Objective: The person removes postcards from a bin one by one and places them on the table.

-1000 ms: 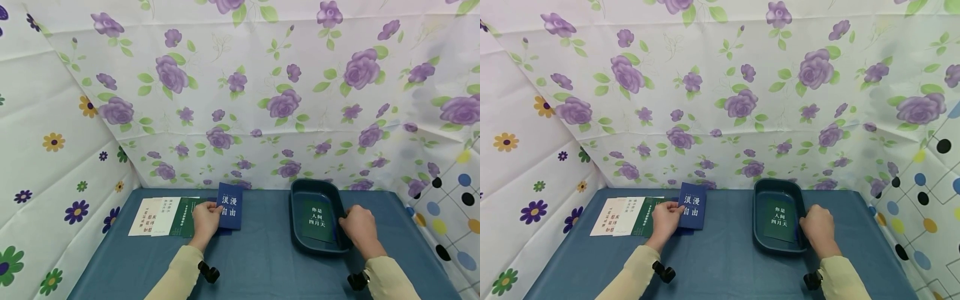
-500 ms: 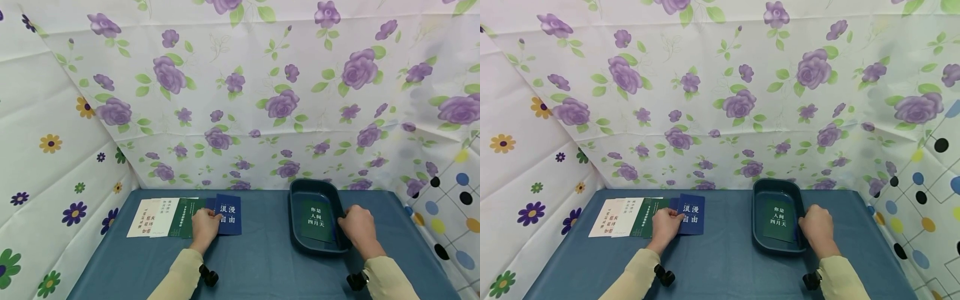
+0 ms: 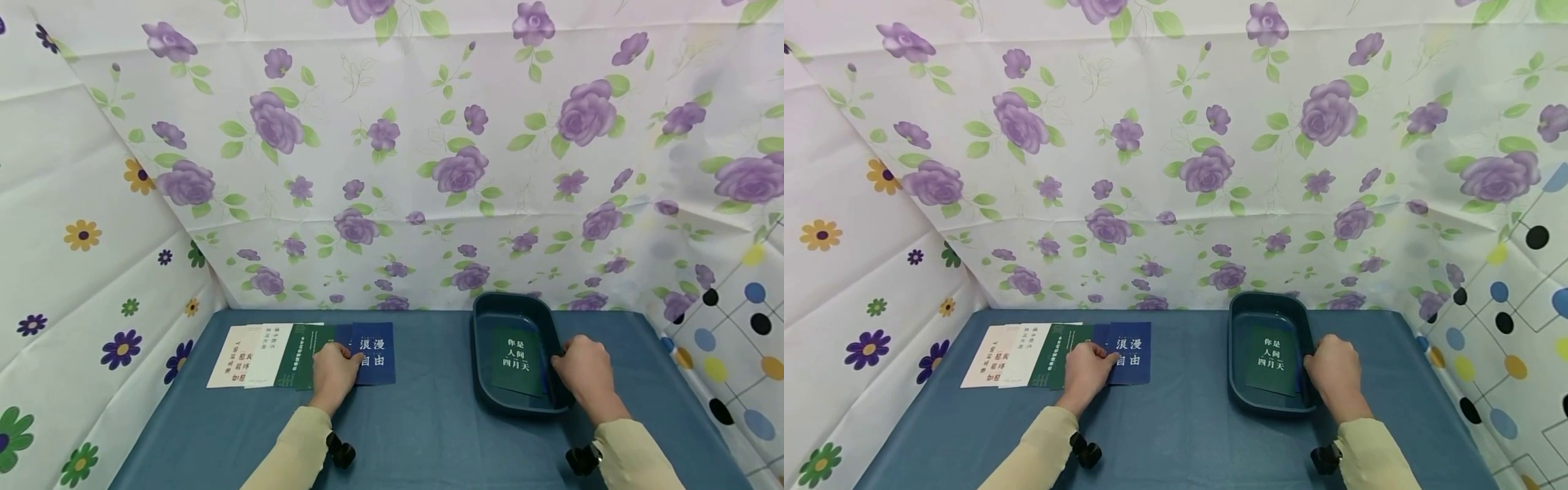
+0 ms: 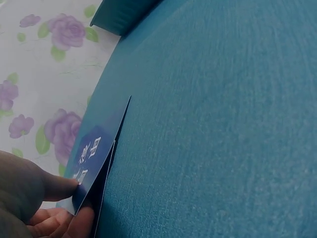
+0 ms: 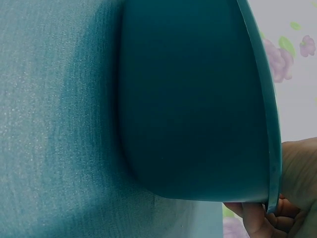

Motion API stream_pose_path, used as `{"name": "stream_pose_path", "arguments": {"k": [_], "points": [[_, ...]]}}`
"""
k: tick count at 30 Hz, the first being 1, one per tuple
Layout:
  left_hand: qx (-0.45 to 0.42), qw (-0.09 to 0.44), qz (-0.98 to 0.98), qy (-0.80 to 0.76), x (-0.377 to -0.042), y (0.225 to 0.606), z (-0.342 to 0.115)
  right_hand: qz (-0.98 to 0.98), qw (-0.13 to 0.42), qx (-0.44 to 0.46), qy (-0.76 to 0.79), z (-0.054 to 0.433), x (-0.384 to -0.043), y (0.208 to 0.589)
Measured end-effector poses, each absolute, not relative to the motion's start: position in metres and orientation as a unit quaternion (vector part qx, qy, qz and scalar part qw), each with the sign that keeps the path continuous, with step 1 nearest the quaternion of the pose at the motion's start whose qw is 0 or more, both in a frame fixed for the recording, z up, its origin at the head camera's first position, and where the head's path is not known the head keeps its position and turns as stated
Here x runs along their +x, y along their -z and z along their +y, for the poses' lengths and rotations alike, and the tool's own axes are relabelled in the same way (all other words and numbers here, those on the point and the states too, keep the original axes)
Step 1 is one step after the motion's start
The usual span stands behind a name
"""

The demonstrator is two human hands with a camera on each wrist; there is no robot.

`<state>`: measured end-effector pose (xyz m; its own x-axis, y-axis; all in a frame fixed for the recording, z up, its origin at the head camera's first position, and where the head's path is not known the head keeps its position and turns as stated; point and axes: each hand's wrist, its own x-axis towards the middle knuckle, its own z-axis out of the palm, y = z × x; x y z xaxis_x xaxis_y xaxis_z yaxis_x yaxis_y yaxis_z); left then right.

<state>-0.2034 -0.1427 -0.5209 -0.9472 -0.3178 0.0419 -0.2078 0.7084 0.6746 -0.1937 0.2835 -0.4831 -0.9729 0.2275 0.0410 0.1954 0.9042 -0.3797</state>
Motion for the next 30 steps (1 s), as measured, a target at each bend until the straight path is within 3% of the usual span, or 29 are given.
{"name": "stream_pose_path", "arguments": {"k": [30], "points": [[0.147, 0.040, -0.931, 0.330, -0.2075, 0.5173, -0.1449, -0.975, 0.041, -0.105, -0.190, 0.2840, -0.1932, 0.4836]]}}
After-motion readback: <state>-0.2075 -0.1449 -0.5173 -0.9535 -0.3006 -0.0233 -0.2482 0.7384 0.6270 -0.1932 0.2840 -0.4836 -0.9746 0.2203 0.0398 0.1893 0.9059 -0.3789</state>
